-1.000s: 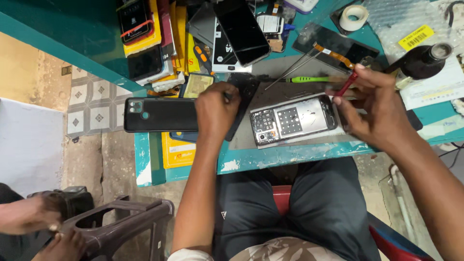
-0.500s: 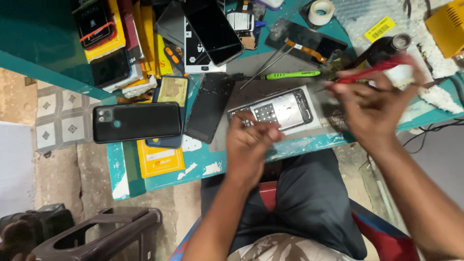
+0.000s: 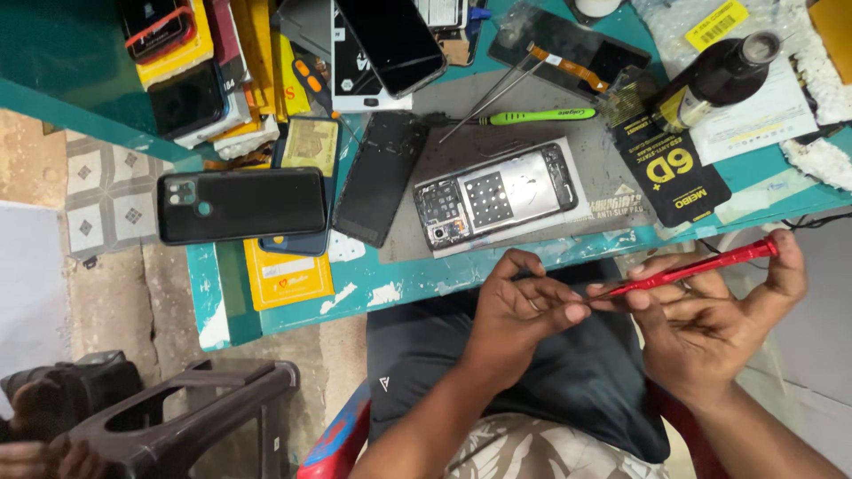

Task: The person uses a red screwdriver to remove screws from a disassembled mobile phone on a cluttered workbench. They repeatedly pick up and set down the phone and its back cover while working on the internal components.

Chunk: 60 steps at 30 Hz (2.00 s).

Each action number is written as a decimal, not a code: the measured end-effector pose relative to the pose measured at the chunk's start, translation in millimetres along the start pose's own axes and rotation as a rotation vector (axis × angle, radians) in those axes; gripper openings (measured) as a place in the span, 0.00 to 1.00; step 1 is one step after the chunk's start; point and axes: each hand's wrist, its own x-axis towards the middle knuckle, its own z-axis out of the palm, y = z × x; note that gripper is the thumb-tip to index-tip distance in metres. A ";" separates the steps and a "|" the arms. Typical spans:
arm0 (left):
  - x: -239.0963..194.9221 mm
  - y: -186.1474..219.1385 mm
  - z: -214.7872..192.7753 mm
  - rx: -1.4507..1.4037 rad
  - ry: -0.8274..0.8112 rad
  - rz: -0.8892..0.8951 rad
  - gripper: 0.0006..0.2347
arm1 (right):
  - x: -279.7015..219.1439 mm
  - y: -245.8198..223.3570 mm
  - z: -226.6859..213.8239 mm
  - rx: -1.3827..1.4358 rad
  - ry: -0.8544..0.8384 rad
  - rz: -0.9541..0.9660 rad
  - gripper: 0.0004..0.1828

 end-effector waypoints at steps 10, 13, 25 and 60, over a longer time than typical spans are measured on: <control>-4.7 8.6 -2.8 0.104 -0.073 -0.046 0.20 | 9.3 -11.6 -8.4 0.050 -0.173 -0.098 0.57; -2.7 7.7 -3.8 0.191 -0.085 -0.029 0.20 | 19.8 -12.5 -14.2 0.111 -0.293 -0.119 0.56; 27.5 20.9 13.3 0.589 -0.048 0.274 0.18 | 59.4 -12.8 -18.7 -0.108 -0.403 -0.298 0.50; 77.4 57.4 22.1 1.463 0.060 0.586 0.29 | 137.5 16.6 22.2 -0.346 -0.454 -0.554 0.43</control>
